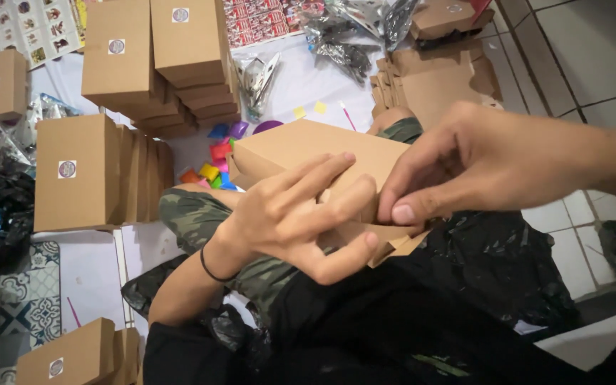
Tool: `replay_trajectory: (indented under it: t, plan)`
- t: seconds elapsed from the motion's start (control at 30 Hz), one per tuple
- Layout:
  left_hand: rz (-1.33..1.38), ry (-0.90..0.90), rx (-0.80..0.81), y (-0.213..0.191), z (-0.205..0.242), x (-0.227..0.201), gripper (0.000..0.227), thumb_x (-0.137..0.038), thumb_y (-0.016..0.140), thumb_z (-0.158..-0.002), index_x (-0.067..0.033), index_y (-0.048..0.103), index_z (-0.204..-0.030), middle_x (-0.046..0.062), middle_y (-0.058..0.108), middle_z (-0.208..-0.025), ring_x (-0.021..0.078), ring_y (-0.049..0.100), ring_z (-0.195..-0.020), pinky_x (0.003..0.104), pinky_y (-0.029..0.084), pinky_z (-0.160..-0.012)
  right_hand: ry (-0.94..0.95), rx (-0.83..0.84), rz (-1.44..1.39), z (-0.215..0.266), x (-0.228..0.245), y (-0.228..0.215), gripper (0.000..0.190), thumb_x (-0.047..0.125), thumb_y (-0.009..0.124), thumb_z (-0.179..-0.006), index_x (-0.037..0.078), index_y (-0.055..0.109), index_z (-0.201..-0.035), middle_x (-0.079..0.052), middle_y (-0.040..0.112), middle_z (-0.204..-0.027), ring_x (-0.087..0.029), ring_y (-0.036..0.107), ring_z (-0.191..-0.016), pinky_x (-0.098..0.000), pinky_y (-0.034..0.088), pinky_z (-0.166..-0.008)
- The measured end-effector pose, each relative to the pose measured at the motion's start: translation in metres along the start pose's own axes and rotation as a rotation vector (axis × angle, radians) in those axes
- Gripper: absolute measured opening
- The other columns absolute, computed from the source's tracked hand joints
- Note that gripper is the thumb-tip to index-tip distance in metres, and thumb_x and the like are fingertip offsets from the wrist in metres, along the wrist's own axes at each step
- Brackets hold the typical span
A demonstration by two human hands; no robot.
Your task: Assembling cardboard boxes, applying stickers, and packing them with toy items.
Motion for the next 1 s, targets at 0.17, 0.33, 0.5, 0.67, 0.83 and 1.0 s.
replay_trajectory:
  t: [0.17,0.33,0.5,0.67,0.83,1.0]
  plan:
    - [0.011,-0.001,-0.007,-0.005,-0.009,0.002,0.050,-0.033,0.086,-0.098,-0.0319,0.042,-0.123,0.004,0.065,-0.115,0.0316,0.077,-0.104,0.039,0.071,-0.087,-0.021,0.042,-0.041,-0.006,0.004,-0.002,0.022,0.018,0.091,-0.070,0.007,0.100,-0.086,-0.007,0.092,-0.056,-0.009,0.060,-0.037,-0.0226,0.042,-0.030]
    - [-0.065,0.016,-0.025,-0.012,-0.018,0.001,0.047,-0.029,0.091,-0.094,-0.0348,0.051,-0.119,-0.001,0.065,-0.115,0.0263,0.075,-0.102,0.034,0.070,-0.087,-0.096,0.110,-0.060,-0.009,0.010,-0.001,0.021,0.014,0.091,-0.069,0.005,0.098,-0.086,-0.010,0.090,-0.053,-0.009,0.048,-0.031,-0.0242,0.031,-0.024]
    - [0.020,0.010,0.035,-0.019,-0.018,-0.004,0.031,-0.023,0.074,-0.101,-0.0147,0.060,-0.128,0.005,0.071,-0.117,0.0327,0.077,-0.106,0.041,0.068,-0.092,-0.088,0.076,-0.242,0.004,0.004,0.009,0.017,0.000,0.089,-0.069,-0.003,0.092,-0.085,-0.013,0.092,-0.066,-0.010,0.077,-0.050,-0.0178,0.059,-0.044]
    - [-0.053,0.018,0.022,-0.026,-0.028,-0.012,0.029,-0.029,0.075,-0.102,-0.0163,0.059,-0.123,0.002,0.069,-0.116,0.0287,0.079,-0.101,0.038,0.070,-0.088,-0.022,0.008,-0.390,0.013,-0.006,0.017,0.030,-0.012,0.089,-0.067,-0.001,0.071,-0.088,-0.021,0.090,-0.064,-0.014,0.071,-0.046,-0.0211,0.044,-0.036]
    - [-0.146,0.050,0.097,-0.037,-0.038,-0.018,0.028,-0.033,0.069,-0.103,-0.0203,0.057,-0.124,-0.002,0.068,-0.118,0.0300,0.079,-0.101,0.037,0.067,-0.092,0.077,-0.009,-0.469,0.014,-0.011,0.019,0.051,-0.023,0.086,-0.065,0.004,0.047,-0.083,-0.029,0.091,-0.064,-0.022,0.077,-0.050,-0.0258,0.051,-0.038]
    - [-0.254,0.043,0.123,-0.034,-0.039,-0.025,0.035,-0.036,0.076,-0.105,-0.0313,0.053,-0.131,-0.005,0.063,-0.118,0.0303,0.080,-0.096,0.036,0.070,-0.092,0.144,-0.068,-0.338,0.002,-0.030,0.016,0.052,-0.023,0.085,-0.063,0.005,0.044,-0.076,-0.012,0.063,-0.055,-0.014,0.052,-0.049,-0.0268,0.034,-0.041]
Point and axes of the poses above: each hand's wrist, its own z-axis away from the middle knuckle, its own y-axis out of the palm, x = y × z, the point moved 4 cm from there along -z, towards the middle knuckle
